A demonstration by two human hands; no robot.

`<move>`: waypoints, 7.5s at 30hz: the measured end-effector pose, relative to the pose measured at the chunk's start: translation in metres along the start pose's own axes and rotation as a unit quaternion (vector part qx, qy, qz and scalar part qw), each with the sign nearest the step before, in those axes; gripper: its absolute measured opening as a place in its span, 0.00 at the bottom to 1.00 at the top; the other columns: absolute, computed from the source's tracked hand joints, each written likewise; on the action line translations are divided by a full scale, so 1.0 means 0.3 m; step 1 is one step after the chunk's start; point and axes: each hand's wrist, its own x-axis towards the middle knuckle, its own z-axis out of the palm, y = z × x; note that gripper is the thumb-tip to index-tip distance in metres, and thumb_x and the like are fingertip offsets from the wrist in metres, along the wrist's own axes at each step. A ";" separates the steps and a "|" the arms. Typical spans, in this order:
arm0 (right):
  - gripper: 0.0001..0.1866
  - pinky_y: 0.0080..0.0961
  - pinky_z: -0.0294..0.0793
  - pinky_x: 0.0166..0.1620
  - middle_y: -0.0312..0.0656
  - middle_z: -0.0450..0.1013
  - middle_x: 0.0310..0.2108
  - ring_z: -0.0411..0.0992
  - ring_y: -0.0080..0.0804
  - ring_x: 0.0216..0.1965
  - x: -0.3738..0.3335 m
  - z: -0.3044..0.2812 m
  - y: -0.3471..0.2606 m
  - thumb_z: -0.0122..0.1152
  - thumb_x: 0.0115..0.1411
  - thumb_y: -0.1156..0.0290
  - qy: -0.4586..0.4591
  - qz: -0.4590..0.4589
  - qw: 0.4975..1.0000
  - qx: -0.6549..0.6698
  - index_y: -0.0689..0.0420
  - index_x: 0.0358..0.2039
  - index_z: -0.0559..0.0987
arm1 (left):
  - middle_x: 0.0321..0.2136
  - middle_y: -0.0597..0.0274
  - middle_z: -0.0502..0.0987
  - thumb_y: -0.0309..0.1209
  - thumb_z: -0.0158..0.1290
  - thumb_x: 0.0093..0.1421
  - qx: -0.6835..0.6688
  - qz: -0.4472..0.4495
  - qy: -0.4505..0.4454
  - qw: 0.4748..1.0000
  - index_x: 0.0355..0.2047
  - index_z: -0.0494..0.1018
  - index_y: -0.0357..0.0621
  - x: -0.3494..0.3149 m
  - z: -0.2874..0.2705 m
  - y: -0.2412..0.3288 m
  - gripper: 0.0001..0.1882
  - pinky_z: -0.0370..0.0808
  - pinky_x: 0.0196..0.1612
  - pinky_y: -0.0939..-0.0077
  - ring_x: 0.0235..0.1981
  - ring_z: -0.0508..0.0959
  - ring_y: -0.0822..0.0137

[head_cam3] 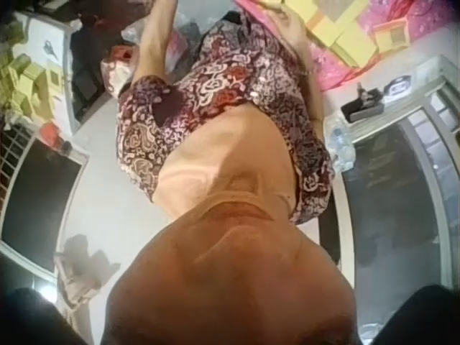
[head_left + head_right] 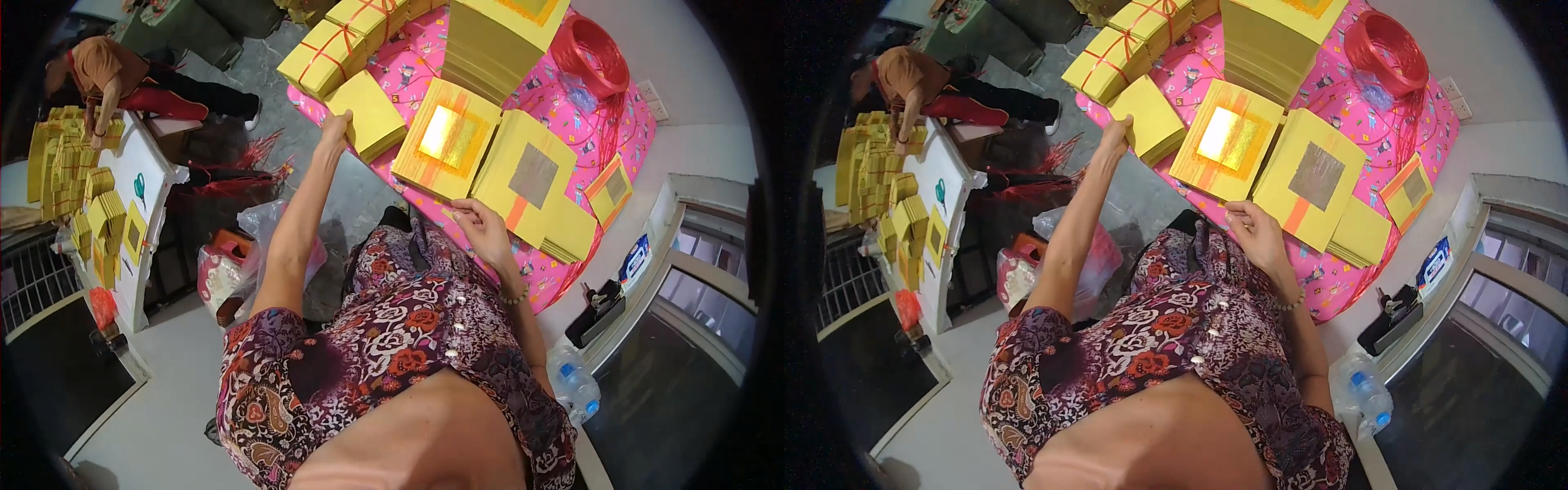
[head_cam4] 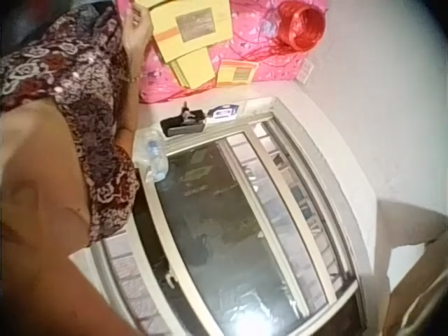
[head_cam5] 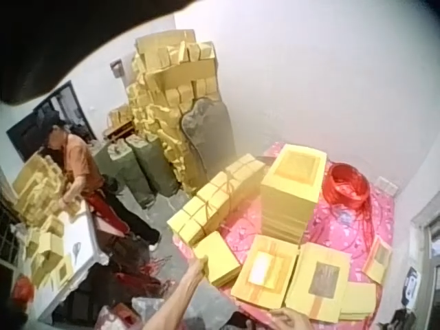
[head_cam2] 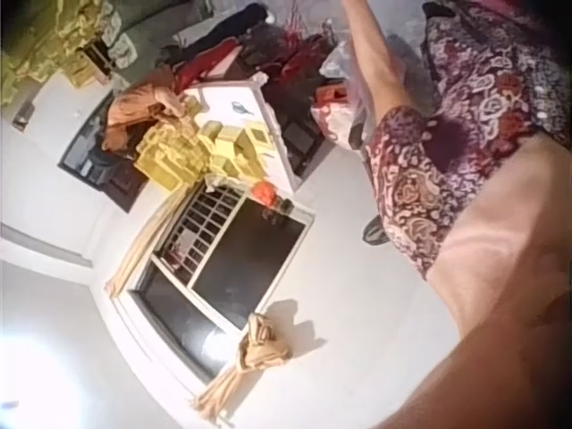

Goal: Counting out individual sheets of yellow joss paper and stacking them on a table.

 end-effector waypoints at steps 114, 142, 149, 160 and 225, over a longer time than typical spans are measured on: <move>0.41 0.34 0.64 0.55 0.51 0.57 0.53 0.58 0.43 0.56 0.238 -0.046 -0.057 0.68 0.50 0.60 0.201 -0.128 0.969 0.058 0.65 0.56 0.56 | 0.30 0.58 0.77 0.31 0.49 0.61 0.368 0.231 -0.333 0.837 0.44 0.72 0.40 -0.469 0.314 0.195 0.12 0.72 0.36 0.77 0.32 0.75 0.71; 0.28 0.23 0.72 0.47 0.43 0.70 0.45 0.71 0.28 0.45 0.082 -0.284 0.065 0.66 0.50 0.74 0.203 -0.161 0.955 0.141 0.64 0.51 0.65 | 0.40 0.61 0.70 0.24 0.54 0.56 0.225 0.280 -0.415 0.836 0.48 0.62 0.38 -0.614 0.677 -0.024 0.20 0.67 0.49 0.74 0.45 0.70 0.70; 0.28 0.25 0.72 0.48 0.43 0.70 0.45 0.70 0.29 0.46 0.072 -0.299 0.113 0.66 0.50 0.75 0.242 -0.152 0.952 0.107 0.63 0.51 0.65 | 0.38 0.60 0.70 0.23 0.52 0.57 0.222 0.311 -0.421 0.823 0.46 0.62 0.38 -0.608 0.695 -0.096 0.17 0.67 0.47 0.76 0.43 0.71 0.71; 0.24 0.23 0.72 0.43 0.43 0.72 0.41 0.72 0.26 0.41 0.070 -0.340 0.087 0.64 0.52 0.72 0.232 -0.099 0.965 0.066 0.64 0.48 0.67 | 0.44 0.57 0.69 0.25 0.50 0.59 0.209 0.238 -0.445 0.837 0.52 0.57 0.36 -0.653 0.709 -0.043 0.22 0.66 0.49 0.76 0.47 0.69 0.70; 0.14 0.18 0.70 0.41 0.38 0.72 0.39 0.70 0.20 0.38 -0.021 -0.226 -0.207 0.54 0.61 0.72 0.230 -0.217 0.931 0.182 0.64 0.46 0.71 | 0.41 0.60 0.69 0.24 0.44 0.62 0.025 0.188 -0.342 0.920 0.49 0.60 0.35 -0.872 0.651 0.136 0.15 0.66 0.48 0.78 0.44 0.68 0.73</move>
